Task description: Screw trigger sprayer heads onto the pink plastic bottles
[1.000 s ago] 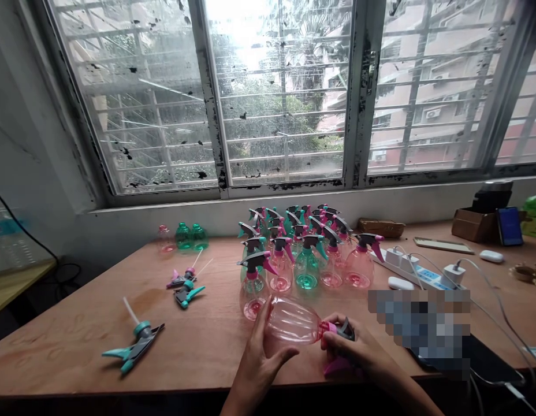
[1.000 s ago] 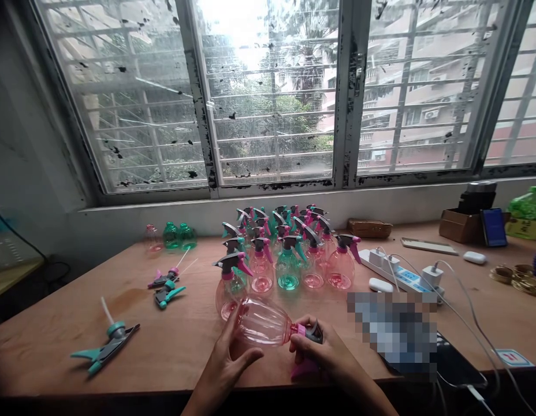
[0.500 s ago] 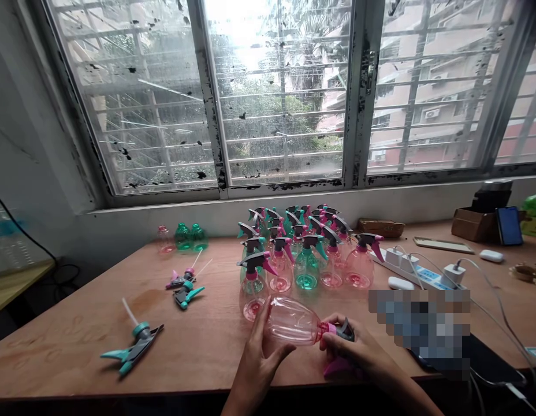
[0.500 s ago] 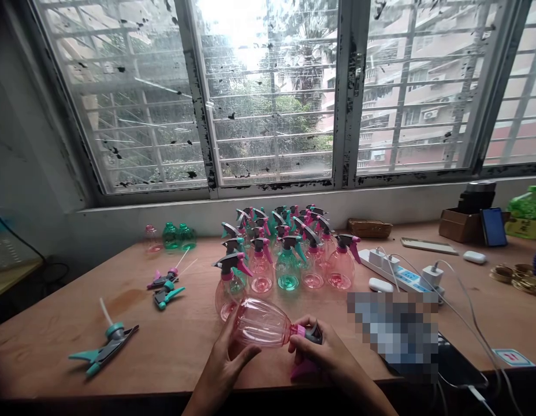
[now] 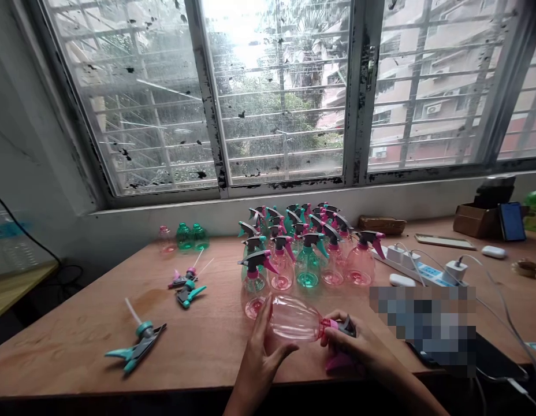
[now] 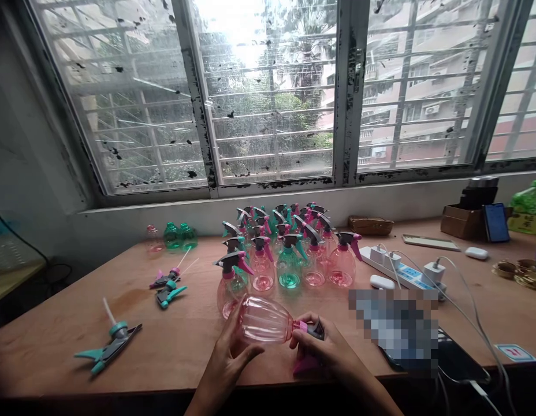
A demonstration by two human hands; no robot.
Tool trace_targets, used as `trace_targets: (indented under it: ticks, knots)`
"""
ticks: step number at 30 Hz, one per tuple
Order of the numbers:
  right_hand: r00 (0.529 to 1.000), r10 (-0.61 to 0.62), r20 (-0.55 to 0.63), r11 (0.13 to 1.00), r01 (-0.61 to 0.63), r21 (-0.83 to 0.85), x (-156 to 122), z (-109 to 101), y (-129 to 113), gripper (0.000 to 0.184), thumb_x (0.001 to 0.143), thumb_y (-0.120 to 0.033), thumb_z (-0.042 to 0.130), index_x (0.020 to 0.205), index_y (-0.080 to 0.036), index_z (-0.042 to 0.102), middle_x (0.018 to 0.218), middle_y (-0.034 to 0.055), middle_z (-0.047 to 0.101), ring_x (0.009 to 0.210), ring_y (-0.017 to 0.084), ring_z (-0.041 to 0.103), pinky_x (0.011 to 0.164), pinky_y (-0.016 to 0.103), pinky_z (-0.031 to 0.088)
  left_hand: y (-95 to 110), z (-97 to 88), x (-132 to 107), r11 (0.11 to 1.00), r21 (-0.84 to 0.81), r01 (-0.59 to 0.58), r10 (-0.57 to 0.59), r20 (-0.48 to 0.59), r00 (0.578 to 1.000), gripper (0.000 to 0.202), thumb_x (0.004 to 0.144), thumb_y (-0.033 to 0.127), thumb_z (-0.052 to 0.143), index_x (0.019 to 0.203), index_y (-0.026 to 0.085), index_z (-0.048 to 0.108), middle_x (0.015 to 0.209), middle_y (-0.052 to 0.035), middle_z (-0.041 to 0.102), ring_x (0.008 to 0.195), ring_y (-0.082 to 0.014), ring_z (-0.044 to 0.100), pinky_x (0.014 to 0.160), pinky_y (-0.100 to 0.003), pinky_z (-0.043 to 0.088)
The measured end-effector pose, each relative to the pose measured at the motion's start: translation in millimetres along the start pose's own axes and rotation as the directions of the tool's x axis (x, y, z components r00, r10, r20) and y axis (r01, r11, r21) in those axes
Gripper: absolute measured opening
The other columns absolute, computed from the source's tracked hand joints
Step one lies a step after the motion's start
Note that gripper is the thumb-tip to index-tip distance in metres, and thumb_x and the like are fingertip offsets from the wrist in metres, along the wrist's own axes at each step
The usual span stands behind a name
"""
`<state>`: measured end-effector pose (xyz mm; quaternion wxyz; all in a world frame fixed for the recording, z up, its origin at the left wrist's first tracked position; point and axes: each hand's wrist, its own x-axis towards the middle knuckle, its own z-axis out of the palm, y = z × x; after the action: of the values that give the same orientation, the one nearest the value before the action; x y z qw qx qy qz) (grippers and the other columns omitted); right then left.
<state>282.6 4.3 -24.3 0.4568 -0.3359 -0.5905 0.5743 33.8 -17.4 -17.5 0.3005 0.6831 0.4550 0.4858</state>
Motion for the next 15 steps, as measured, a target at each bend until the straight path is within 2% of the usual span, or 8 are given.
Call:
trace_targets:
  ticks: [3, 6, 11, 15]
  knots:
    - [1.000, 0.004, -0.011, 1.000, -0.004, 0.026, -0.6, 1.0, -0.1, 0.039, 0.082, -0.053, 0.075, 0.094, -0.017, 0.062, 0.081, 0.0056, 0.074, 0.066, 0.019, 0.065, 0.062, 0.028, 0.048, -0.4, 0.1, 0.8, 0.999, 0.008, -0.035, 0.035, -0.009, 0.999, 0.079, 0.086, 0.036, 0.073, 0.153, 0.038, 0.031, 0.163, -0.0023, 0.033, 0.151, -0.0289, 0.026, 0.125, -0.050, 0.020]
    - [1.000, 0.012, -0.005, 1.000, -0.011, 0.014, -2.4, 2.1, -3.0, 0.040, 0.081, -0.053, 0.076, 0.093, -0.017, 0.062, 0.081, 0.0060, 0.074, 0.067, 0.019, 0.065, 0.063, 0.029, 0.048, -2.6, 1.5, 1.2, 1.000, -0.009, -0.024, 0.024, -0.008, 1.000, 0.083, 0.084, 0.034, 0.075, 0.154, 0.037, 0.029, 0.162, -0.0037, 0.035, 0.150, -0.0299, 0.030, 0.124, -0.051, 0.023]
    - [1.000, 0.019, -0.013, 0.999, -0.019, -0.038, -5.1, 0.5, -7.6, 0.039, 0.082, -0.053, 0.075, 0.094, -0.018, 0.062, 0.084, 0.0054, 0.075, 0.070, 0.020, 0.066, 0.064, 0.029, 0.049, -4.0, 2.2, 1.2, 1.000, 0.008, -0.009, 0.009, -0.002, 1.000, 0.083, 0.084, 0.039, 0.075, 0.154, 0.029, 0.031, 0.163, -0.0078, 0.034, 0.152, -0.0300, 0.024, 0.125, -0.049, 0.020]
    - [1.000, 0.017, -0.015, 0.999, -0.017, -0.052, -5.6, -2.0, -6.5, 0.038, 0.085, -0.054, 0.072, 0.095, -0.018, 0.062, 0.084, 0.0051, 0.075, 0.070, 0.020, 0.066, 0.063, 0.029, 0.048, -2.6, 2.1, 0.7, 0.996, 0.051, -0.071, 0.071, -0.012, 0.997, 0.081, 0.085, 0.036, 0.075, 0.153, 0.034, 0.032, 0.163, -0.0051, 0.032, 0.153, -0.0291, 0.021, 0.125, -0.049, 0.020]
